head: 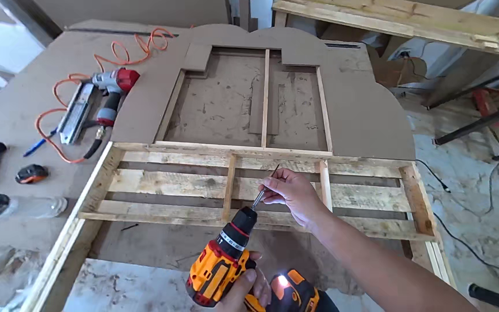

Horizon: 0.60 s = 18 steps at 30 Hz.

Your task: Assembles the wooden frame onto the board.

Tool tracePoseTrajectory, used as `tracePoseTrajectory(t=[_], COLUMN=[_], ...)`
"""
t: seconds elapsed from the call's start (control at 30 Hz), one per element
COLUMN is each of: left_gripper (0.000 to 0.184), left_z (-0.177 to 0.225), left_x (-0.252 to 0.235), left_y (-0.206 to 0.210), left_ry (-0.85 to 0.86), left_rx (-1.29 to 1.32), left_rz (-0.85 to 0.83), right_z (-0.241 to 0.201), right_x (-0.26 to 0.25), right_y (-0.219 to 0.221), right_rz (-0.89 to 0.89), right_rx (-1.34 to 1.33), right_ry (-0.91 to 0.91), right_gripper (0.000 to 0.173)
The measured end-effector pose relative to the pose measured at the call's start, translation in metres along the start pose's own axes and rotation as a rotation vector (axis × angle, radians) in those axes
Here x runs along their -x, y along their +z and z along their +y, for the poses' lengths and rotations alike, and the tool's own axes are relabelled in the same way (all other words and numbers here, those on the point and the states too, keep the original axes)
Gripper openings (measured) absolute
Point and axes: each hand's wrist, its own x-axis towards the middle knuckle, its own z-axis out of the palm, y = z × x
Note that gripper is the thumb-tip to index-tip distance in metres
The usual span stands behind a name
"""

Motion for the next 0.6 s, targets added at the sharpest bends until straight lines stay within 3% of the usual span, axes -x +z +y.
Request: tracePoseTrajectory(t=[0.13,0.3,0.6], left_gripper=[0.029,0.030,0.033], left_z=[-0.037,-0.076,-0.129], left_x=[-0.023,-0.053,-0.112], left_y=[0.000,0.001,0.032], left_ry=[-0.030,-0.006,0.108], left_rx=[0.109,0.233,0.450], left_rz=[0.132,0.280,0.419], right_z=[0.020,0.059,0.096], right_x=[-0.042,-0.084,-0.160], right_y=[-0.021,-0.040,-0.077], right_rz=[-0.023,-0.064,-0.393], right_rx=[0.031,0.019,0.154], right_ry=[0.152,0.205,0.290], right_gripper=[0.019,0.019,0.043])
